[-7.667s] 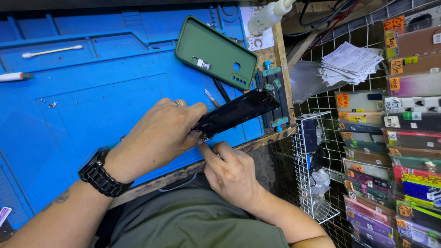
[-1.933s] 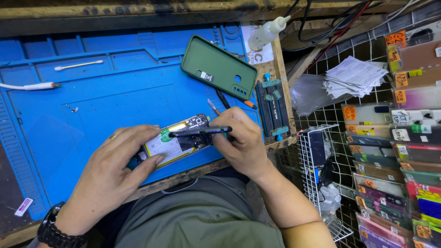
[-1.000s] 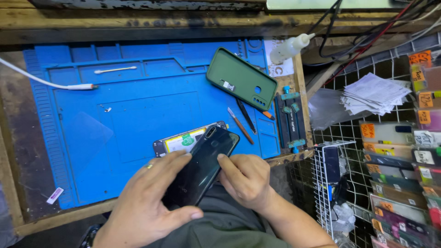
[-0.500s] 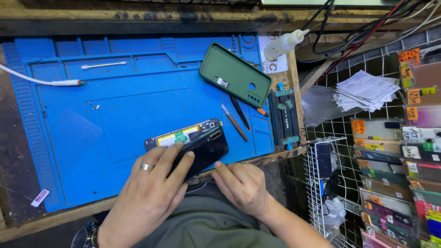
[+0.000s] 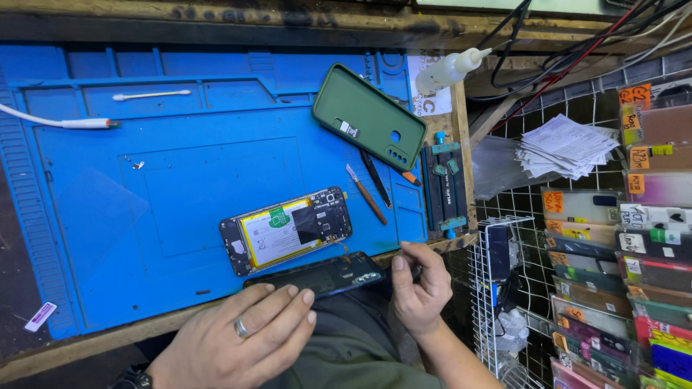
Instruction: The person reassembles a smartphone by connecting internal ribbon cables and securing the display assembly to the main body. They use a screwdriver to fasten screws and a brush to clean the workspace mat.
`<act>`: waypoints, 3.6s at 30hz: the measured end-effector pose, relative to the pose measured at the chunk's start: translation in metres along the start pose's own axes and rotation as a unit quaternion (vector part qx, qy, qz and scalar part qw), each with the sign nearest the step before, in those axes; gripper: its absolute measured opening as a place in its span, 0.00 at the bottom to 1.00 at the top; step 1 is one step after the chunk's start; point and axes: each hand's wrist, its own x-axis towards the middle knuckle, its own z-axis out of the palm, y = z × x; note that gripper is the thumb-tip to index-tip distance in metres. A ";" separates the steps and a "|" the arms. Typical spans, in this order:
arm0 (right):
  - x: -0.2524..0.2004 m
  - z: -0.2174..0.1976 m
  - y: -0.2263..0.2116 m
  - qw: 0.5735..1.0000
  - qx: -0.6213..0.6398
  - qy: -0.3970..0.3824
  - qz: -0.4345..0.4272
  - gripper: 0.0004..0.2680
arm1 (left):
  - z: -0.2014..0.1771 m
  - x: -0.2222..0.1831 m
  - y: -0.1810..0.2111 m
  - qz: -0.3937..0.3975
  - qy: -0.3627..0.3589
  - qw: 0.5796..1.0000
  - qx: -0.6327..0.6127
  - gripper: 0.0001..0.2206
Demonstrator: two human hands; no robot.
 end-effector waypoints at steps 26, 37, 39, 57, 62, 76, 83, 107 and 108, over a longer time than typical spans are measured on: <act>0.051 0.002 -0.035 0.984 -0.024 -0.173 0.017 0.05 | 0.009 -0.004 0.012 -0.135 -0.053 0.989 0.017 0.17; 0.051 0.004 -0.022 0.988 -0.029 -0.150 0.038 0.06 | -0.005 -0.013 0.012 -0.154 -0.104 0.983 0.001 0.21; 0.051 0.004 -0.021 0.988 -0.024 -0.143 0.044 0.06 | -0.008 -0.020 0.012 -0.161 -0.125 0.979 -0.002 0.23; 0.049 0.002 -0.010 0.989 0.004 -0.118 0.089 0.07 | -0.067 -0.027 -0.060 -0.435 -0.032 0.866 0.244 0.11; 0.049 0.004 -0.011 0.990 0.003 -0.114 0.083 0.07 | -0.059 -0.025 -0.087 -0.398 -0.058 0.875 0.271 0.07; 0.052 0.004 -0.014 0.991 -0.008 -0.119 0.063 0.06 | -0.062 -0.010 -0.094 -0.363 -0.090 0.881 0.289 0.04; 0.053 0.003 -0.015 0.991 -0.009 -0.119 0.065 0.06 | -0.062 -0.021 -0.109 -0.334 -0.107 0.891 0.288 0.02; 0.059 0.003 -0.019 0.989 0.008 -0.136 0.059 0.06 | -0.051 -0.005 -0.098 -0.336 -0.008 0.924 0.182 0.04; 0.057 0.002 -0.018 0.988 0.005 -0.138 0.062 0.06 | -0.047 -0.001 -0.091 -0.394 0.023 0.914 0.092 0.03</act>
